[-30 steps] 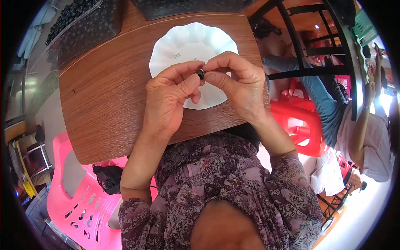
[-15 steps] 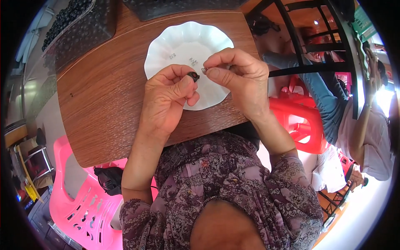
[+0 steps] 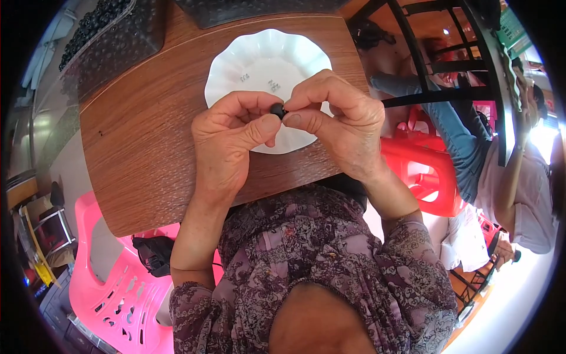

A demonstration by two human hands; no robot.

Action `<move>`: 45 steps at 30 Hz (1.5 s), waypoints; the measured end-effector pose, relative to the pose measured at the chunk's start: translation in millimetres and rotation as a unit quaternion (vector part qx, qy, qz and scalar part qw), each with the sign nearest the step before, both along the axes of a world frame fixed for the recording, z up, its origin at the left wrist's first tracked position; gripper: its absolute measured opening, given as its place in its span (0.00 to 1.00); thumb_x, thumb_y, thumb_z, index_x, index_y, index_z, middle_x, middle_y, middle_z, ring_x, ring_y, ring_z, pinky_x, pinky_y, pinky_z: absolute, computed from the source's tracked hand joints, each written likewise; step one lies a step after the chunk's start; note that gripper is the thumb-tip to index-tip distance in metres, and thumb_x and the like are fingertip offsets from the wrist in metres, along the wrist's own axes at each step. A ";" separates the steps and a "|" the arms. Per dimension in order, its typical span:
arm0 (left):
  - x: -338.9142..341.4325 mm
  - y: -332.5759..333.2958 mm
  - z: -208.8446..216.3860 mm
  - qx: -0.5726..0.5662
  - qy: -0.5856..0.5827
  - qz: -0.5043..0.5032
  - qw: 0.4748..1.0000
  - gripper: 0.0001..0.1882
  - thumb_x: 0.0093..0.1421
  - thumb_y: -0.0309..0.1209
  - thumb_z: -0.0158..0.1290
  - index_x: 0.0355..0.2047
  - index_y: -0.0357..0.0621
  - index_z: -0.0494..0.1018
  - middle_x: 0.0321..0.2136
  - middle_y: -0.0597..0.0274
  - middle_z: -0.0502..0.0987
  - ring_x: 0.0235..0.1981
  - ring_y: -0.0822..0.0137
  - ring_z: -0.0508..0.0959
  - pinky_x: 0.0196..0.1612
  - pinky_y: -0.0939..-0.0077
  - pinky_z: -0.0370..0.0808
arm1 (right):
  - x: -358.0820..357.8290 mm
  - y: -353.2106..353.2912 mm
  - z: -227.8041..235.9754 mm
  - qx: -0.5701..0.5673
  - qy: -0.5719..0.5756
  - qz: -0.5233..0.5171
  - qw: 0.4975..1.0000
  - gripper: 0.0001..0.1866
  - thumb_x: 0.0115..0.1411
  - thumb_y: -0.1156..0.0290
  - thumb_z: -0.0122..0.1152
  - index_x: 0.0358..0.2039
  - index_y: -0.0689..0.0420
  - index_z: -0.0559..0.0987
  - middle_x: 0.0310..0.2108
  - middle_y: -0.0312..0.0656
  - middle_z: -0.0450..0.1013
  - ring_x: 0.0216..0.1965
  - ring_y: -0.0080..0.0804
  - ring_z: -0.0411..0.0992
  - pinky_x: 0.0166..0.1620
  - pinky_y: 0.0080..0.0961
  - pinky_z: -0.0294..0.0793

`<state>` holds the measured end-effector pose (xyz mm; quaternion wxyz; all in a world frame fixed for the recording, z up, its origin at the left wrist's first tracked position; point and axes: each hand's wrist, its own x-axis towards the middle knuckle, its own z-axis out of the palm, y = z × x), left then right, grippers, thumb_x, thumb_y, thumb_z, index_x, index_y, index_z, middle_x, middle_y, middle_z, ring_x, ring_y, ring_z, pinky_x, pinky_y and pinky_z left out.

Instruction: Assembling small metallic pins or components into black plastic housings by hand.

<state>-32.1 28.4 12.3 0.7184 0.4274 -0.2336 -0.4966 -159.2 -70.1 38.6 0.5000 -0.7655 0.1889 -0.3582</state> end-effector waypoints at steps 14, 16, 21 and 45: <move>12.5 -2.2 -4.7 -0.065 0.164 -0.043 0.983 0.08 0.57 0.23 0.51 0.36 0.30 0.70 0.29 0.55 0.75 0.25 0.72 0.73 0.27 0.78 0.70 | 7.6 -18.9 1.0 0.344 0.036 0.054 0.937 0.06 0.45 0.81 0.64 0.26 0.63 0.77 0.24 0.35 0.74 0.27 0.17 0.69 0.30 0.16 0.69; 18.2 -1.9 -4.0 -0.071 0.166 -0.033 0.983 0.08 0.58 0.23 0.49 0.37 0.31 0.70 0.29 0.52 0.75 0.25 0.70 0.73 0.27 0.76 0.70 | 8.1 -23.9 -6.7 0.198 0.050 0.000 0.979 0.06 0.45 0.81 0.63 0.26 0.61 0.78 0.24 0.34 0.73 0.26 0.17 0.68 0.31 0.16 0.68; 28.6 2.8 -9.1 -0.064 0.162 -0.002 0.985 0.08 0.57 0.23 0.50 0.37 0.31 0.69 0.29 0.51 0.75 0.24 0.70 0.74 0.27 0.75 0.70 | 3.2 -30.3 -24.4 -0.074 0.228 0.042 0.970 0.11 0.43 0.82 0.63 0.30 0.58 0.79 0.25 0.36 0.72 0.29 0.25 0.69 0.33 0.23 0.68; 6.1 2.1 -12.8 -0.043 0.221 -0.062 0.972 0.08 0.57 0.24 0.51 0.37 0.32 0.70 0.28 0.54 0.75 0.24 0.71 0.74 0.26 0.77 0.70 | 1.1 -14.2 14.4 0.186 0.027 0.029 0.982 0.08 0.46 0.82 0.63 0.30 0.60 0.78 0.28 0.32 0.73 0.30 0.16 0.68 0.33 0.14 0.67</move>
